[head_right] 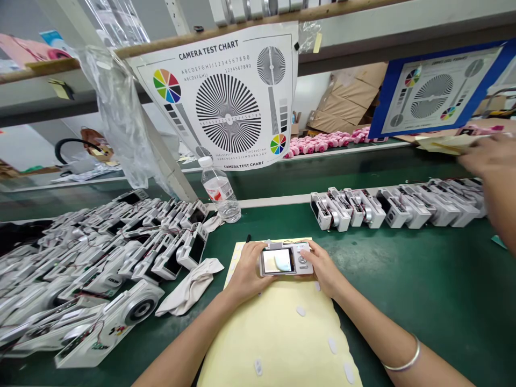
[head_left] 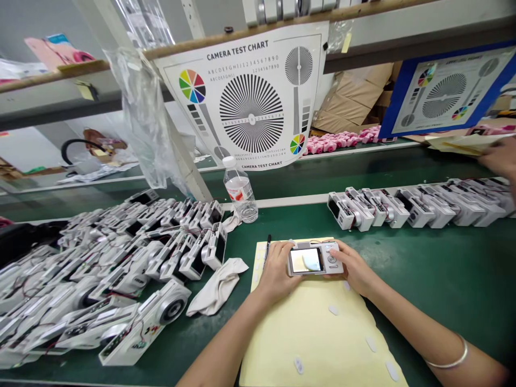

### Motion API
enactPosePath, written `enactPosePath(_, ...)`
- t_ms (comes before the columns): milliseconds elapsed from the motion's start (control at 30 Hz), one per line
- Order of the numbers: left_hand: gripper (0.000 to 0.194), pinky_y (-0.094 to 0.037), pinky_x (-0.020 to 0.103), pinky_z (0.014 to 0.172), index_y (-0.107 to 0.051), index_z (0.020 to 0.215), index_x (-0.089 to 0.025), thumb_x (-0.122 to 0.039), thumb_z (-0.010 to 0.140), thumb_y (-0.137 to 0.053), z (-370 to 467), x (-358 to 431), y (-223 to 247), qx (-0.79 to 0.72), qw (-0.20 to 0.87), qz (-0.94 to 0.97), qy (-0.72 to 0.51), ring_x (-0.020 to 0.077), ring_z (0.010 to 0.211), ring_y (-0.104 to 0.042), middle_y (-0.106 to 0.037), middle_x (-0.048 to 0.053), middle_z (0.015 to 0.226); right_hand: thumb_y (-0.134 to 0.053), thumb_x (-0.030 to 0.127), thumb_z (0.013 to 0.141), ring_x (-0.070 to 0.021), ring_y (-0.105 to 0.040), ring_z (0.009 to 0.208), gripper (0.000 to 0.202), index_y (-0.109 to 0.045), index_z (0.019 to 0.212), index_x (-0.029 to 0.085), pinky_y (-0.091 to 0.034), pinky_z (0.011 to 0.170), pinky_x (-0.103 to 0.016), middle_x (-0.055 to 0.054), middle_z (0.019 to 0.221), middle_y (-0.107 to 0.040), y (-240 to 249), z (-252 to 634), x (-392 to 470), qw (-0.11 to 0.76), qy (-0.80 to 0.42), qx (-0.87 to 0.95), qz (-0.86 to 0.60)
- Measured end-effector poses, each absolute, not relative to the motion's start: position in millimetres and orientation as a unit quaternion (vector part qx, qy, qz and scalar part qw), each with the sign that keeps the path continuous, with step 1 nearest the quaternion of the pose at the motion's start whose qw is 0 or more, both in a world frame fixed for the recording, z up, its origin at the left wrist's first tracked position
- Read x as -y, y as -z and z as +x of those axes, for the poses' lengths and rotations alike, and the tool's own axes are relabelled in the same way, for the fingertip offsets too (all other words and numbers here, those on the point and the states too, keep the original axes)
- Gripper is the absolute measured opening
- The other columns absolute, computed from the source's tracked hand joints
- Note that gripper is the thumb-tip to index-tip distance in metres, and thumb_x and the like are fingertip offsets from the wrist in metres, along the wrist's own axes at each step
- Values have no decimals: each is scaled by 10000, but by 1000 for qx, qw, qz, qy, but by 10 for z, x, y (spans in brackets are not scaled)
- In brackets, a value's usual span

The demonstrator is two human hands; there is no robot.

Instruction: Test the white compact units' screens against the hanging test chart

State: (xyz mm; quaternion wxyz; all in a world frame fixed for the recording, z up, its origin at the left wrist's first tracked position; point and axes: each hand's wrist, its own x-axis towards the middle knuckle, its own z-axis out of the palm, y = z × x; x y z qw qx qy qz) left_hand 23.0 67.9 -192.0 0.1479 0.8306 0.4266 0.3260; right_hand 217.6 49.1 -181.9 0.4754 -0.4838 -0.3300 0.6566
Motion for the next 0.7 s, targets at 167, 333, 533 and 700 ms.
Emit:
enactPosePath(167, 562, -389, 442, 898, -418, 1097, -176, -202, 601, -682, 230, -682, 1920, -429, 152, 830, -322, 268, 1045, -428, -490, 102, 1110, -596, 289, 696, -152, -613, 632, 247, -559, 937, 247, -539, 489, -258, -1, 808, -642, 1819, 2172, -495, 475, -656, 327, -486)
enactPosePath(333, 577, -381, 459, 902, -415, 1113, -184, -199, 599, -676, 230, -682, 1932, -431, 154, 829, -322, 278, 1053, -430, -489, 102, 1107, -592, 279, 694, -157, -614, 626, 250, -556, 938, 239, -539, 489, -262, -10, 796, -642, 1818, 2167, -496, 476, -655, 324, -489)
enactPosePath(533, 570, -383, 458, 900, -418, 1108, -179, -193, 598, -673, 228, -679, 1929, -432, 156, 828, -320, 279, 1054, -429, -488, 107, 1114, -583, 274, 701, -148, -611, 615, 224, -558, 922, 245, -537, 492, -264, 10, 771, -646, 1819, 2172, -497, 473, -658, 322, -490)
enactPosePath(700, 561, -384, 448, 904, -417, 1104, -182, -187, 601, -667, 231, -672, 1917, -431, 158, 829, -320, 273, 1055, -429, -487, 101, 1117, -580, 271, 700, -152, -614, 617, 219, -557, 916, 245, -536, 489, -265, 8, 777, -646, 1822, 2169, -495, 474, -655, 321, -493)
